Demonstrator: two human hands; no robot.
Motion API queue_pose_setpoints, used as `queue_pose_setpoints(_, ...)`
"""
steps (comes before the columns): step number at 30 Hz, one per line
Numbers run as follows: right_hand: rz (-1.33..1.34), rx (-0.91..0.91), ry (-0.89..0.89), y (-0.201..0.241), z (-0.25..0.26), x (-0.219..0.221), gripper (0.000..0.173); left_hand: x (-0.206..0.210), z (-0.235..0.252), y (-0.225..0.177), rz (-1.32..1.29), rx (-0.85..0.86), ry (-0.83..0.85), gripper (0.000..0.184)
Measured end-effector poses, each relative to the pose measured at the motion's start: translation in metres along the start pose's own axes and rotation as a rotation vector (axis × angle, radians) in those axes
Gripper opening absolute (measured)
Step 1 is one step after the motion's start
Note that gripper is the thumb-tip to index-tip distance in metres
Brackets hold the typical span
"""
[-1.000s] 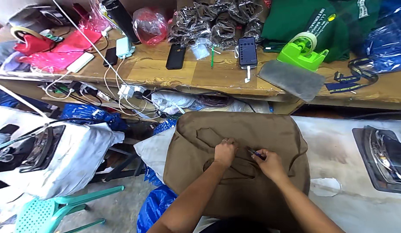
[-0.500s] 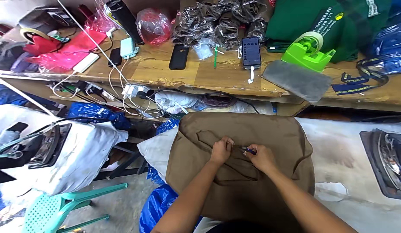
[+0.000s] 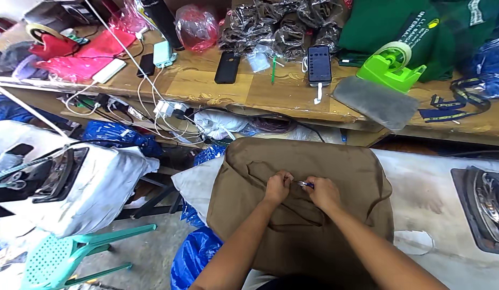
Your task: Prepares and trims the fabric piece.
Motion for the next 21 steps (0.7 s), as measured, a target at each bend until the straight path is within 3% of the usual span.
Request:
queue_pose_setpoints(5,-0.011,0.012,-0.018,-0.002,-0.002,0.002,0.02,-0.005,-0.007,0.005,-0.227,-0.033,-0.08,0.021)
queue_pose_setpoints(8,-0.002,0.001,-0.034,-0.003,-0.003,0.006,0.02,-0.024,-0.02,0.013,-0.562,-0.104,-0.126,0.026)
queue_pose_setpoints(11,0.012,-0.004,-0.044,-0.004,-0.004,0.008,0.021,-0.074,-0.05,0.031,-0.985,-0.236,-0.346,0.026)
queue_pose_setpoints(13,0.007,0.007,-0.048,-0.005,-0.004,0.01,0.022,-0.116,-0.076,0.073,-1.064,-0.305,-0.569,0.021)
queue_pose_setpoints(15,0.001,0.018,-0.045,-0.005,-0.004,0.01,0.023,-0.154,-0.109,0.138,-0.789,-0.406,-0.835,0.016)
queue_pose_setpoints(16,0.007,0.029,-0.049,-0.004,-0.006,0.009,0.025,-0.169,-0.132,0.166,-0.445,-0.507,-0.904,0.013)
queue_pose_setpoints(18,0.034,0.049,-0.11,-0.002,-0.011,0.004,0.028,-0.186,-0.17,0.195,0.094,-0.601,-0.818,0.041)
queue_pose_setpoints(19,0.057,0.044,-0.161,-0.001,-0.014,0.002,0.03,-0.185,-0.179,0.2,0.202,-0.564,-0.786,0.051)
queue_pose_setpoints(21,0.112,0.016,-0.229,0.002,-0.023,-0.001,0.031,-0.171,-0.177,0.186,0.269,-0.388,-0.724,0.048)
Point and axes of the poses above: each hand's wrist, its own z-axis towards the middle knuckle, its own x-axis out of the palm, y = z × x, the point moved 2 cm from there along z, towards the middle knuckle, and after that the axes turned 5 degrees about z, right-handed, at the moved point
